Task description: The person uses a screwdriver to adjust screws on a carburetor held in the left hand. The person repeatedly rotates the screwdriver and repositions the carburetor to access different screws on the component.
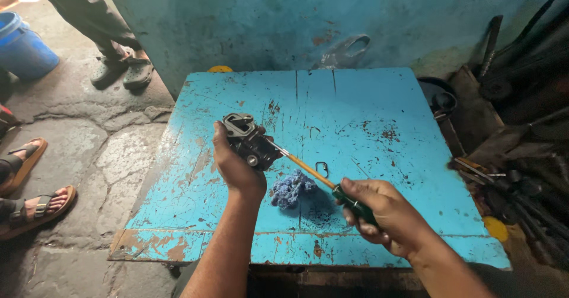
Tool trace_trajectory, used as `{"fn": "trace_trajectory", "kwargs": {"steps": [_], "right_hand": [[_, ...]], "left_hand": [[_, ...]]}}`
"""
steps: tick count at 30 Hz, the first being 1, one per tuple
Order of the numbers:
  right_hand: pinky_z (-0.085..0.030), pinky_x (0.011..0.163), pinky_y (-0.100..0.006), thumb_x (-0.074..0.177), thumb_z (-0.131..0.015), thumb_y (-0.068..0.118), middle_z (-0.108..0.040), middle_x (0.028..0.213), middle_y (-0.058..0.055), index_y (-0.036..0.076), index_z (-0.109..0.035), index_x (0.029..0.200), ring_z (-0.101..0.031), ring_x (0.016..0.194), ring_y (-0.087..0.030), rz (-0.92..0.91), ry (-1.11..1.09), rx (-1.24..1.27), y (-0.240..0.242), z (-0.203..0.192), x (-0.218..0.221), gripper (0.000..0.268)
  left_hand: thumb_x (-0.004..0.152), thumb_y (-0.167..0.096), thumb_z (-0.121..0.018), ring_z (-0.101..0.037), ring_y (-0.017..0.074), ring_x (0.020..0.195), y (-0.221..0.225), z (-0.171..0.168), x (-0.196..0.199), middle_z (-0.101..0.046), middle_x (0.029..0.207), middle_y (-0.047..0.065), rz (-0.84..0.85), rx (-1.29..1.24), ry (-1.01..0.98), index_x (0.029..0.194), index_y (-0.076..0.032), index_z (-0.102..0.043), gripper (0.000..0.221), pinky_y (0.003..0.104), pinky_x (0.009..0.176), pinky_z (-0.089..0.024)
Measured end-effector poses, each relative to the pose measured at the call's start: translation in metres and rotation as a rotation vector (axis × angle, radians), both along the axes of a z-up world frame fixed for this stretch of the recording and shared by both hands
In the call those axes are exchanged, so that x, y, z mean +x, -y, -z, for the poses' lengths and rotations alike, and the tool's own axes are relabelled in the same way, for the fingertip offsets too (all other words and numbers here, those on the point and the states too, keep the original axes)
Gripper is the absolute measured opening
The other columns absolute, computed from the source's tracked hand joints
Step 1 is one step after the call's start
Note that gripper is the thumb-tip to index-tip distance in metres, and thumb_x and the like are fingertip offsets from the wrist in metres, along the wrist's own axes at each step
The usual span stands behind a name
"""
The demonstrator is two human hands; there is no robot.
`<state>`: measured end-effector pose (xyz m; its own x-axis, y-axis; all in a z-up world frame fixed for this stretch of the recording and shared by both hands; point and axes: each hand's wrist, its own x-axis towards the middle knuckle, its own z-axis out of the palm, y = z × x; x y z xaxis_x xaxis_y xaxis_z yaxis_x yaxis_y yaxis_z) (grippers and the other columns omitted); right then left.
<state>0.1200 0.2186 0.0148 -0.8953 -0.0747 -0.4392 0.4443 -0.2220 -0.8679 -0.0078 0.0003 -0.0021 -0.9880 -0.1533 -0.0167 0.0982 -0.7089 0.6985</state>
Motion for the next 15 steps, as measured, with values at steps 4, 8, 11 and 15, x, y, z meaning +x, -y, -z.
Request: {"fn": "trace_trajectory", "kwargs": {"steps": [4,8,11,15], "right_hand": [[-0.029,0.023,-0.02,0.099,-0.052,0.039,-0.058,0.049,-0.008,-0.004,-0.066,0.08,-0.039,0.027,-0.005,-0.081,0.094,0.112,0.004,-0.002,0.003,0.05],[-0.031,0.025,-0.02,0.096,-0.061,0.035,-0.055,0.051,-0.004,-0.002,-0.063,0.078,-0.043,0.03,-0.006,-0.071,0.02,0.087,0.004,0.0,0.003,0.041],[-0.03,0.026,-0.019,0.091,-0.07,0.028,-0.053,0.056,0.0,0.001,-0.059,0.082,-0.046,0.036,-0.004,-0.038,-0.005,0.086,0.003,0.002,0.001,0.031],[-0.028,0.026,-0.02,0.086,-0.074,0.024,-0.053,0.059,-0.001,0.006,-0.058,0.089,-0.048,0.037,-0.006,-0.067,0.008,0.09,0.004,0.004,0.001,0.024]], "left_hand": [[0.101,-0.056,-0.044,-0.07,0.0267,0.071,0.004,0.003,0.004,-0.069,0.087,0.016,-0.015,0.003,0.002,0.111,-0.005,-0.061,0.055,0.039,0.062,-0.062],[0.101,-0.055,-0.041,-0.071,0.0272,0.071,0.005,0.0,0.009,-0.07,0.086,0.016,-0.021,-0.01,-0.025,0.113,-0.005,-0.059,0.054,0.04,0.061,-0.061],[0.102,-0.054,-0.039,-0.071,0.0267,0.071,0.006,-0.002,0.012,-0.07,0.085,0.016,-0.022,-0.022,-0.025,0.113,-0.005,-0.058,0.053,0.041,0.06,-0.061],[0.102,-0.054,-0.04,-0.071,0.0272,0.071,0.006,-0.003,0.011,-0.07,0.086,0.016,-0.022,-0.005,-0.006,0.113,-0.006,-0.058,0.053,0.041,0.061,-0.062]]}}
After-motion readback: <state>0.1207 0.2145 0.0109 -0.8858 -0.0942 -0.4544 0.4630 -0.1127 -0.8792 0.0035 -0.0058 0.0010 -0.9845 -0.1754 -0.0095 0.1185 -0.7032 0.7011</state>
